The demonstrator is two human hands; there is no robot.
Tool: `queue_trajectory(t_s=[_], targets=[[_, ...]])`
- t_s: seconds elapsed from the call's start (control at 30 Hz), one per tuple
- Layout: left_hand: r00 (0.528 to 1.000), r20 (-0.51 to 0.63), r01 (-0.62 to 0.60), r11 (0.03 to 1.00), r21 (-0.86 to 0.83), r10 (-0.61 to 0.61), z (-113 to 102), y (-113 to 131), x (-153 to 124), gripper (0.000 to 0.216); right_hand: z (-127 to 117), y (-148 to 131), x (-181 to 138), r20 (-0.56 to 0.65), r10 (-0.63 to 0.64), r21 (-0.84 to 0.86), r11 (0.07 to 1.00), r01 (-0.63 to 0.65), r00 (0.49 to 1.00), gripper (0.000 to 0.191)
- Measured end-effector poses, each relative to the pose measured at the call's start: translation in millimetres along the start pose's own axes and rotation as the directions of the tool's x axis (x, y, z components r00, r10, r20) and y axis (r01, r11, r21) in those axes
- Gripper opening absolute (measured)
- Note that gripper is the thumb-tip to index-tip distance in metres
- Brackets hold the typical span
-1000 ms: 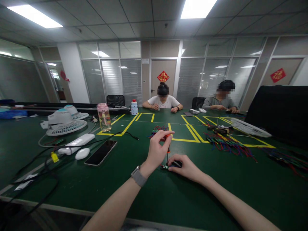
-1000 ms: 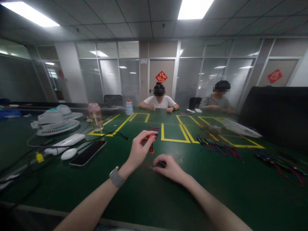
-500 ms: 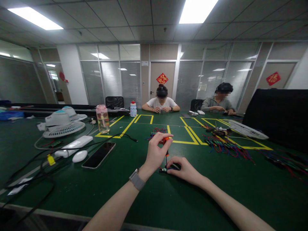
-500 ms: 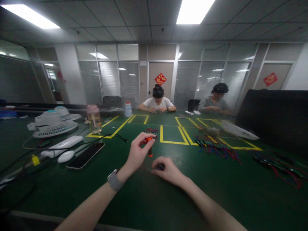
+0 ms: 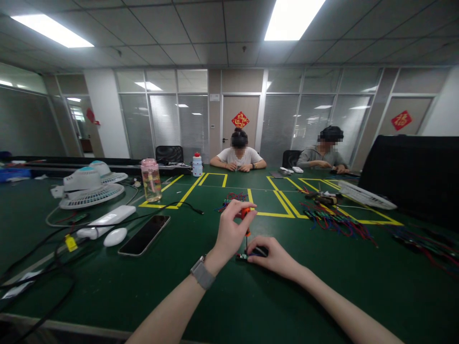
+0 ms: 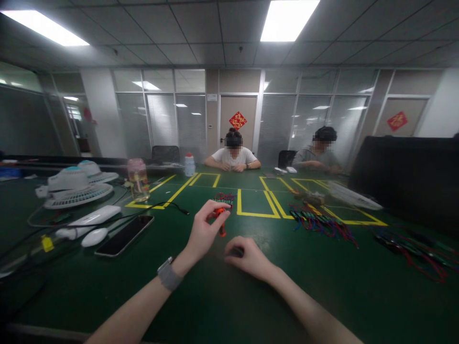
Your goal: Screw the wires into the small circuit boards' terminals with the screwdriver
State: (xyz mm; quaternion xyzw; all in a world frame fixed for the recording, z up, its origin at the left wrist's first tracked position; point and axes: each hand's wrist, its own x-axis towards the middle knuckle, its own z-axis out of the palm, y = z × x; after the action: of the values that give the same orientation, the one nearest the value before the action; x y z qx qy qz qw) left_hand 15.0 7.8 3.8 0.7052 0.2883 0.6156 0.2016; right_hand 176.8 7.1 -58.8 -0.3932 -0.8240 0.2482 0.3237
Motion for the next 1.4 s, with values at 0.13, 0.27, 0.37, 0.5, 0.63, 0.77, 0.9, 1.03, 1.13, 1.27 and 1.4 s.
queue_trajectory(t_s=[0.13, 0.27, 0.37, 0.5, 0.63, 0.77, 0.9, 1.03, 1.13, 1.27, 1.4], targets=[[0.998, 0.058, 0.011, 0.998, -0.066, -0.008, -0.6, 1.7, -0.4, 0.027, 0.0, 1.1, 0.6, 0.002, -0.002, -0.01, 1.0, 0.002, 1.0, 0.009], [0.997, 0.068, 0.037, 0.995, -0.097, -0.031, -0.8, 1.5, 0.0, 0.027, -0.2, 2.7, 0.5, 0.003, -0.002, -0.014, 1.0, 0.002, 1.0, 0.009], [1.0, 0.022, 0.02, 0.999, -0.039, -0.019, -0.8, -0.4, 0.0, 0.021, 0.1, 3.5, 0.4, -0.004, 0.001, -0.001, 1.0, -0.001, 1.0, 0.009], [0.999, 0.016, 0.041, 0.998, -0.047, -0.041, -1.1, -1.1, -0.3, 0.023, 0.8, 3.4, 0.8, -0.006, 0.005, 0.005, 1.0, -0.005, 1.0, 0.009], [0.995, 0.074, 0.08, 0.989, -0.123, -0.071, -1.3, 1.8, 0.4, 0.029, 0.8, 2.0, 1.1, -0.006, -0.001, 0.007, 1.0, 0.001, 1.0, 0.009], [0.999, 0.018, 0.045, 0.996, -0.074, -0.044, -0.8, 1.7, 1.1, 0.019, 0.1, 2.5, 0.7, 0.001, -0.002, 0.016, 1.0, 0.002, 1.0, 0.009], [1.0, 0.008, 0.024, 0.999, -0.046, -0.024, -0.6, 0.1, 0.5, 0.02, 0.1, 6.2, 0.2, 0.005, -0.009, 0.022, 1.0, 0.009, 1.0, 0.01], [0.995, 0.082, 0.066, 0.989, -0.13, -0.056, -0.1, 1.1, 0.3, 0.029, 0.4, 7.8, 0.6, 0.008, -0.021, 0.034, 0.999, 0.021, 1.0, 0.01], [0.993, 0.094, 0.085, 0.985, -0.148, -0.071, 0.6, 0.9, 0.4, 0.027, 0.3, 7.0, 1.2, 0.014, -0.015, 0.034, 0.999, 0.015, 1.0, 0.01], [0.998, 0.043, 0.04, 0.996, -0.077, -0.037, 0.5, -0.3, 0.8, 0.018, 0.3, 6.5, 1.4, 0.013, -0.009, 0.024, 1.0, 0.008, 1.0, 0.01], [0.998, 0.046, 0.039, 0.997, -0.061, -0.037, -1.1, 2.2, 0.9, 0.024, 0.0, 5.7, 0.7, 0.015, -0.006, 0.028, 1.0, 0.006, 1.0, 0.009]])
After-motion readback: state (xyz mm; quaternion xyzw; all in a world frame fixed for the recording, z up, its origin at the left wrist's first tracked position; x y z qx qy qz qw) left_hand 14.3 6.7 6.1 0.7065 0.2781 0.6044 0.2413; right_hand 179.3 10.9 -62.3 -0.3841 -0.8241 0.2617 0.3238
